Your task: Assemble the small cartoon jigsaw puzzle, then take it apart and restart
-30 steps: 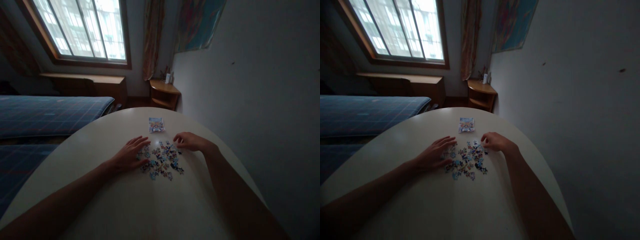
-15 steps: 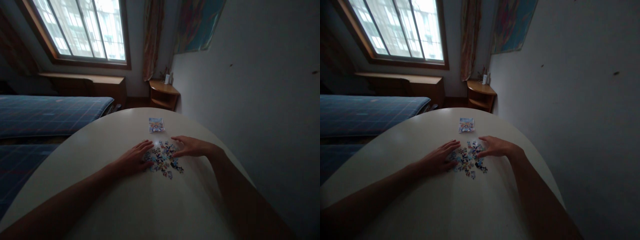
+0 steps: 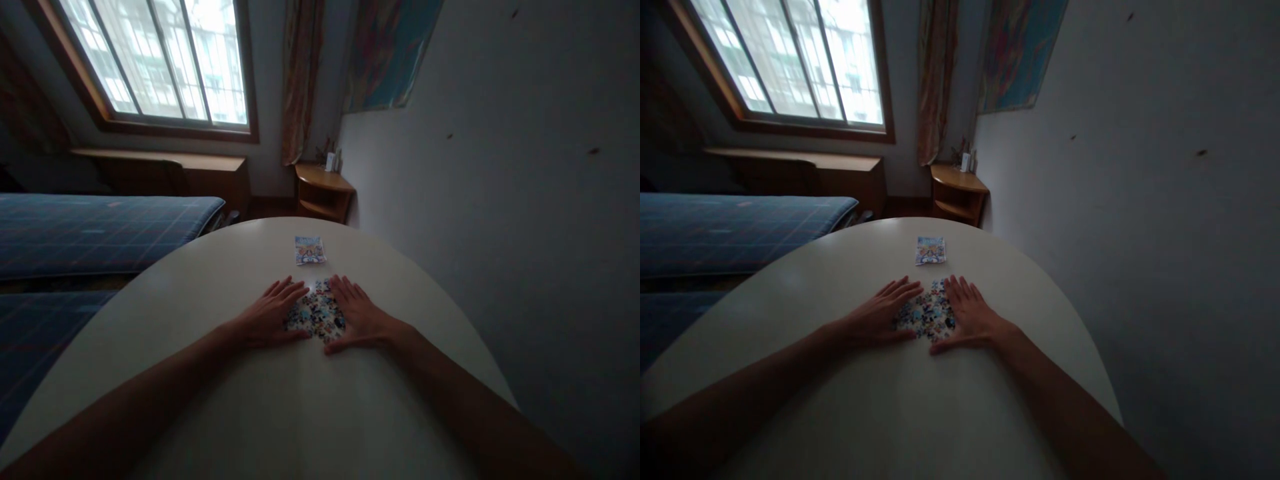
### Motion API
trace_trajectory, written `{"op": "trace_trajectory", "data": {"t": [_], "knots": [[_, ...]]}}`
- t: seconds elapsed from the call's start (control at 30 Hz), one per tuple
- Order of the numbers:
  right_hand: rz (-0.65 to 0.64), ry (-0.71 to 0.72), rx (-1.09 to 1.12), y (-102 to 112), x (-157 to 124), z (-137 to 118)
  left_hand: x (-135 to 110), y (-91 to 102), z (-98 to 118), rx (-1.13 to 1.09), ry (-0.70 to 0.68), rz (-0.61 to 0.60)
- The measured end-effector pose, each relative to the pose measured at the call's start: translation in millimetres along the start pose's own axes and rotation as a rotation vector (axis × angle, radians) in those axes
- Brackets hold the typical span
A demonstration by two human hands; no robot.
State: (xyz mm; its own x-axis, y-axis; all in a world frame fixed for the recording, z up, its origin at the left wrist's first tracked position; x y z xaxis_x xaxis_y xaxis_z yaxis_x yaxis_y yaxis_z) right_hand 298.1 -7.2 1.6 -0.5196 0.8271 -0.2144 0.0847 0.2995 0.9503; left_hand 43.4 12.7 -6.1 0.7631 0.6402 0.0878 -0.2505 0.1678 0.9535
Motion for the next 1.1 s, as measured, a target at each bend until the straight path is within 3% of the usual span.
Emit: {"op": "trace_trajectory", "data": {"t": [0.33, 0.53, 0.67, 0.87, 1.1], "knots": [[0.162, 0.173, -0.018, -1, 37, -25, 4, -2.8, -1, -0.088, 0.147, 0.072], [0.313, 0.262, 0.081, -2, 45, -38, 5, -4.7, -3, -0.115, 0.152, 0.145], [0.423, 0.270, 0.208, 0, 43, -34, 3, -1.4, -5, -0.142, 0.121, 0.185], [0.573, 0.283, 0.506, 1, 48, -17, 0, 3.1, -6, -0.074, 0.001, 0.077], [0.600, 0.228, 0.552, -1, 54, -15, 4, -3.1, -7, -0.012, 0.163, 0.106]]}}
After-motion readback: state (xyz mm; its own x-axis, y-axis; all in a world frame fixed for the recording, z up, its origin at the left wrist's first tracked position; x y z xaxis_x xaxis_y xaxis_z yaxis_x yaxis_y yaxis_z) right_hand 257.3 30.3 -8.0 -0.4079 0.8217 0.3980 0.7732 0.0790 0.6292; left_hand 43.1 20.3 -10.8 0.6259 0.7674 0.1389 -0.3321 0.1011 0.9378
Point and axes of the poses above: each hand's wrist, its own x-axis towards the middle knuckle, its own y-axis out of the back of the hand, z = x × y, the point moved 1 cm from there along x, towards the middle knuckle, and after that the axes turned 4 degrees about -z, right-handed, at the moved point
